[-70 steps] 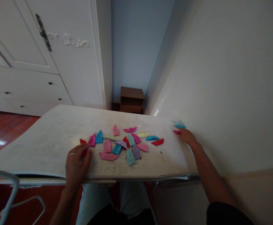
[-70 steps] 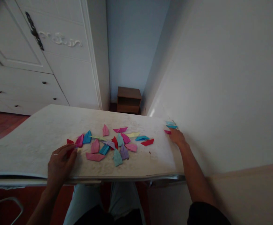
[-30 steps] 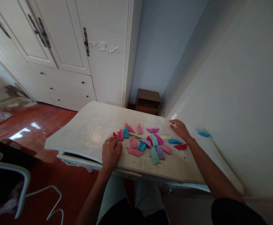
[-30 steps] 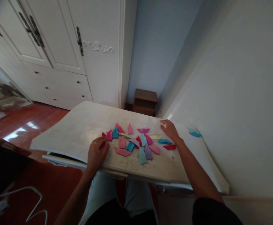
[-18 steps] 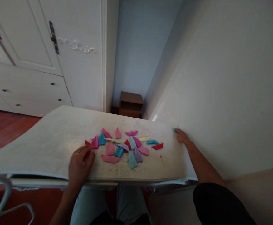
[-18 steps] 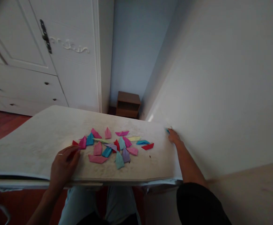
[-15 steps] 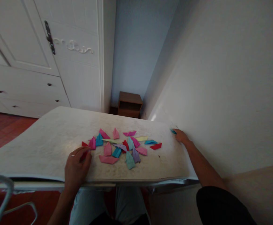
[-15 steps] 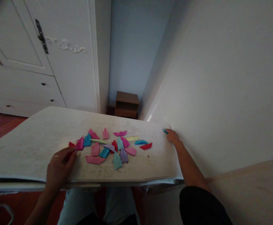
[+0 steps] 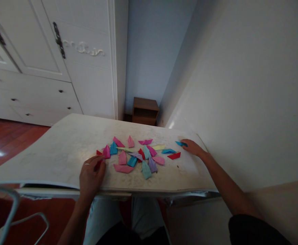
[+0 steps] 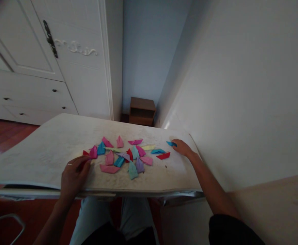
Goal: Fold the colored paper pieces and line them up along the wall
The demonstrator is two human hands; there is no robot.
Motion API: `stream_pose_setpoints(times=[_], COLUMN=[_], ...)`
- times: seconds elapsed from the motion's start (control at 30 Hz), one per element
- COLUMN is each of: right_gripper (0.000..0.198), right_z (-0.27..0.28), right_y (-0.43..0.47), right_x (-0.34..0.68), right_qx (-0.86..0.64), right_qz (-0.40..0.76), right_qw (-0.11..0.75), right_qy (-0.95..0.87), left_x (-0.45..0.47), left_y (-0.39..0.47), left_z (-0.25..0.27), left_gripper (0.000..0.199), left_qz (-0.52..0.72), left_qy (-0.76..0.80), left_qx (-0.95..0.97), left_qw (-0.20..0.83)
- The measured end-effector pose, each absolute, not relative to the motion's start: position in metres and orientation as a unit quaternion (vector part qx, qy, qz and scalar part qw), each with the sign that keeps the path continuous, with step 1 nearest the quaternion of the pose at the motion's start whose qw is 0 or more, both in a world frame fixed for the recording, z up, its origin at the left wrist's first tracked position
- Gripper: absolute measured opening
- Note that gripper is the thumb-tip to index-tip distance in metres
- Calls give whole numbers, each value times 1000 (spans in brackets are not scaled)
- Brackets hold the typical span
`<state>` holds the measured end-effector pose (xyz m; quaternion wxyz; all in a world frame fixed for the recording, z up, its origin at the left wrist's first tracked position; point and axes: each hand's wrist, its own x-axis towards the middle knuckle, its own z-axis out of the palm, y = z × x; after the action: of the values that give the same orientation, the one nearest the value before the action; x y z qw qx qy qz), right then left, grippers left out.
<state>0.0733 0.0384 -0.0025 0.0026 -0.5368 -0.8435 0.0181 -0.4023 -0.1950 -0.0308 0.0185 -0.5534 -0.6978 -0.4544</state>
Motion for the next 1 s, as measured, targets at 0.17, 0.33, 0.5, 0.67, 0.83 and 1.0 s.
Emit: stream_pose_setpoints(times=[0.17,0.33,0.5,0.67,0.83,1.0], right_gripper=[44,39,29,26,24,22], right_z=[-8,-6,7,24,26,20], right_y=[25,16,7,-12,-35,-50], right_x=[51,21,-30,-84,-116,-128], right_qx=[-539,-521,-479,-415,-383,-395], right_qz=[10,21,78,118,183,242], right_qw=[40,88,210,265,229,221], right_qy=[-842,-849,-849,-863,-876,-858], left_x=[-401,-400,-399,-398,-399,-399], left_y=[-196,-196,-197,-198,-200,-199], left_z=[-30,-28,-27,-26,-26,-28], left_gripper=[30,26,25,24,23,24], left_qz=[-471,-486,-492,-502,-501,-501], left_qy=[-691,-686,-681,-683,-683,-682], left_qx=[-548,-541,-542,-531,-531,-534], left_qw=[6,2,-8,-13,-19,-11])
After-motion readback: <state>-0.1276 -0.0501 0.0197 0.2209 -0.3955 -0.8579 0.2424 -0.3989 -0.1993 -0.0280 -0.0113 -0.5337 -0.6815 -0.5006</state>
